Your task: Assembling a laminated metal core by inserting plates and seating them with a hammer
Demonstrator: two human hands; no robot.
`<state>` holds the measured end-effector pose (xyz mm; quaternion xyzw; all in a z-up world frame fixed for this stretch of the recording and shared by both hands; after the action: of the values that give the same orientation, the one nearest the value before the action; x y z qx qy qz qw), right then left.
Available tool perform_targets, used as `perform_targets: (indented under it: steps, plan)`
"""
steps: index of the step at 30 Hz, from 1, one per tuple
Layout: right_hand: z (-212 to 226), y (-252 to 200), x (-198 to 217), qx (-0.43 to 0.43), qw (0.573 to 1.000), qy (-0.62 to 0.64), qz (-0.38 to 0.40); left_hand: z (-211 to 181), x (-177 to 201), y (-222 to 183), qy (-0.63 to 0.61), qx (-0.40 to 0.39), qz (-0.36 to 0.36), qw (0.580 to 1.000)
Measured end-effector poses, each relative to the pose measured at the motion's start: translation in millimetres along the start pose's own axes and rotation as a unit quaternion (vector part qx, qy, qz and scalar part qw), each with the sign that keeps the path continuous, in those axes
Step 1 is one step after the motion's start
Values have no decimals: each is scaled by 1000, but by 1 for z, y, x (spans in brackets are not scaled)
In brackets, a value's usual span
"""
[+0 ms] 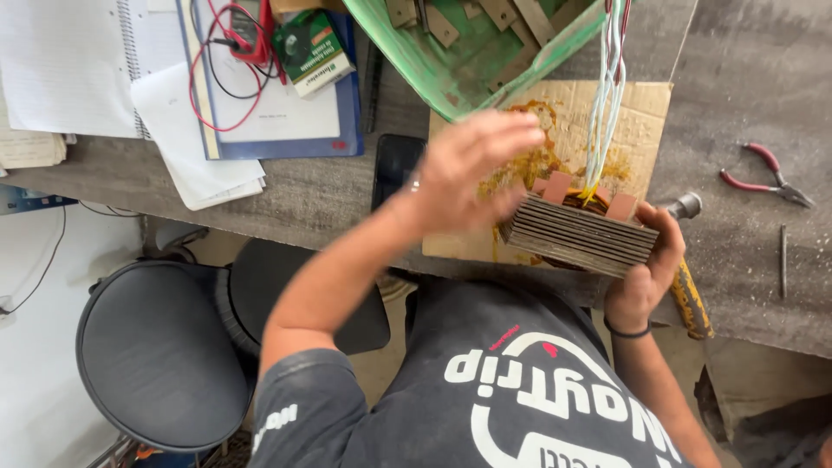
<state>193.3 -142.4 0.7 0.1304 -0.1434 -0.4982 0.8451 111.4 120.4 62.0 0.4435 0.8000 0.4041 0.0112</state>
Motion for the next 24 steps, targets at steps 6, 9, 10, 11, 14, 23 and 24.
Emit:
perform_targets:
  steps: [6, 9, 10, 11, 14, 23, 24]
  plan:
    - [-9, -64, 47, -56, 979, -194, -35, 181, 83, 86, 444, 30, 325, 835]
    - [-38, -96, 60, -81, 959, -271, -23, 261, 68, 67, 500, 87, 515, 691]
    - [-38, -93, 58, -76, 960, -269, -25, 262, 62, 75, 504, 84, 512, 690]
    - [-35, -91, 54, -59, 959, -276, -25, 267, 54, 75, 504, 93, 544, 664]
    - [-37, -92, 52, -52, 956, -285, -42, 261, 39, 78, 506, 97, 614, 598]
    - [-36, -91, 53, -43, 954, -296, -32, 133, 57, 119, 417, -117, 482, 762]
    - [-34, -88, 50, -41, 957, -286, -24, 83, 66, 130, 388, -232, 374, 810]
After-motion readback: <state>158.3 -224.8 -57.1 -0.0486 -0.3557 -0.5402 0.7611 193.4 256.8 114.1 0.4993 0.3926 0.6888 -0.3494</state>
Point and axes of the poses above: each hand's wrist, its own y-axis towards the middle knuckle, its own x-axis out of the back of the hand, z = x × y, the point moved 9 cm from there along y, towards the middle knuckle
